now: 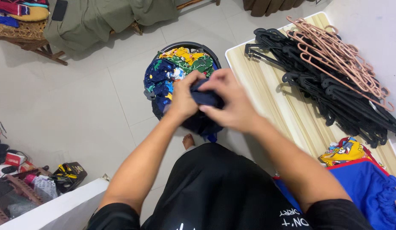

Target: The person takes children's clothing items from a pile on a stool, places them on hangers, and lays them on a white plastic storage bin. The items include a turquoise Winnie the Pooh shirt, a black Spider-Man shirt, a yellow Tom and Jerry shirt, blue pants, and dark blue shorts.

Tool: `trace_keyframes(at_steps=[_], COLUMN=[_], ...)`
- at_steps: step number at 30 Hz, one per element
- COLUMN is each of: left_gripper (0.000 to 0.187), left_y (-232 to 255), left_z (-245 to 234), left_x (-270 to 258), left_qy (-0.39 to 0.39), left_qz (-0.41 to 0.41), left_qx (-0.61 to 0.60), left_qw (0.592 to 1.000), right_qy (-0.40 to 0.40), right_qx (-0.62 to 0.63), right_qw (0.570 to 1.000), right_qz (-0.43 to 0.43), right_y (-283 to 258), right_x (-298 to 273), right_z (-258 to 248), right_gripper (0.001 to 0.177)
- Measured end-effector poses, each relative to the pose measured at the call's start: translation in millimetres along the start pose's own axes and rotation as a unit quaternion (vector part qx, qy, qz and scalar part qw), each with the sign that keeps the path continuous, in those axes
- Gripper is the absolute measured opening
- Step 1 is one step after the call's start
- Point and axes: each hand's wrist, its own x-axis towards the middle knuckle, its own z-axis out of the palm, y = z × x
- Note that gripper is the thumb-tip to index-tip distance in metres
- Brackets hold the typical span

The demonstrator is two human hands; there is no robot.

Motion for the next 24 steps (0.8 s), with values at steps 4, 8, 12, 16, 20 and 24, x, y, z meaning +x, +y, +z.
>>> trace_keyframes(at_steps=[4,8,12,16,20,24], left_gripper=[0.016,0.014,0.015,0.014,0.019,0.045], left_y=[16,25,27,39,67,64], left_z=[-33,-55,-65,-71,-75,-46], left_x=[-1,0,2,-3,-24,-54], left_qy=[-0.048,-0.064,-0.082,-0.086,-0.032,0.242], left_qz=[-0.041,-0.055,-0.06,-0.109,-0.012,0.095], left_qx=[-0.079,-0.129,-0.148,-0.151,-0.033,-0.008], left_qw=[0.995,0.988,0.984,0.979,0.999,0.966], right_qy=[-0.008,-0.088,-0.125,-0.119,-0.07,0.011], right_qx=[0.108,0.1,0.18,0.22,0.162,0.382], right_qw=[0.992,0.991,0.967,0.951,0.972,0.897], right_qz=[0.064,0.008,0.129,0.179,0.155,0.223], right_y=[38,63,66,64,56,55], right_x=[1,10,9,7,3,-5], right_z=[-47,-33,-2,6,5,13], right_gripper=[0.039,0.039,0.026,0.014,0.012,0.012])
